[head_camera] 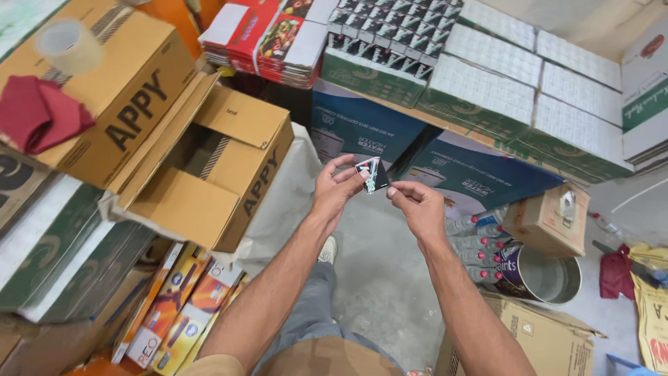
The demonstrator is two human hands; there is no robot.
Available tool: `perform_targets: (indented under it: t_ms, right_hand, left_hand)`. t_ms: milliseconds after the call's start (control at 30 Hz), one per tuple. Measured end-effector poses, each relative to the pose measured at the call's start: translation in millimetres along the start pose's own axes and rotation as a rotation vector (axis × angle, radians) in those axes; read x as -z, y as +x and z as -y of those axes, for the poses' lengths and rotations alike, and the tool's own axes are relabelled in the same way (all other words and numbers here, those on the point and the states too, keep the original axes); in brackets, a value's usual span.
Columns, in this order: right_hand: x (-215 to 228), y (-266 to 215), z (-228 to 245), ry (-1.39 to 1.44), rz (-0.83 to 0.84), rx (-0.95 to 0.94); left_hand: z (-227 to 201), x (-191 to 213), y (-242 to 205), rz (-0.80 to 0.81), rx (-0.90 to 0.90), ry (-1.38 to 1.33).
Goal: The person repeatedly picks up small black boxes from a larger orange box and places them onto a white surface, arranging them in neat rows. The person handles the boxes one at a time, moving between the source box and the stacking area.
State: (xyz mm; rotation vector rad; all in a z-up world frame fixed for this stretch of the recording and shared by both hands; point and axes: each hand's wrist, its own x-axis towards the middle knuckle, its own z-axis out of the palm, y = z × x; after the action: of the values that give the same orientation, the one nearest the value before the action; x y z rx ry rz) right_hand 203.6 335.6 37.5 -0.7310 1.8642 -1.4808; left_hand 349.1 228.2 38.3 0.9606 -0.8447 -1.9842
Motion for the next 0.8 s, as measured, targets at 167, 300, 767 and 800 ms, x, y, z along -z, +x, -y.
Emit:
perform_targets:
  t_ms: [167,300,767,800]
  right_hand:
    - [1,58,18,0.023,-0.069,-0.006]
    - [-6,84,57,0.009,0.043,0.023]
    - [-13,207,38,0.035,-0.01,0.012]
    - [-13,213,37,0.044,-0.019,-0.001]
  left_hand:
    - [10,-30,83,0.1,0.087,0.061]
    - [-11,-48,129,0.177,0.146,0.112]
    - [-40,-74,242,0.339,0.292,0.184]
    - [-41,-74,245,0.349,0.293,0.176]
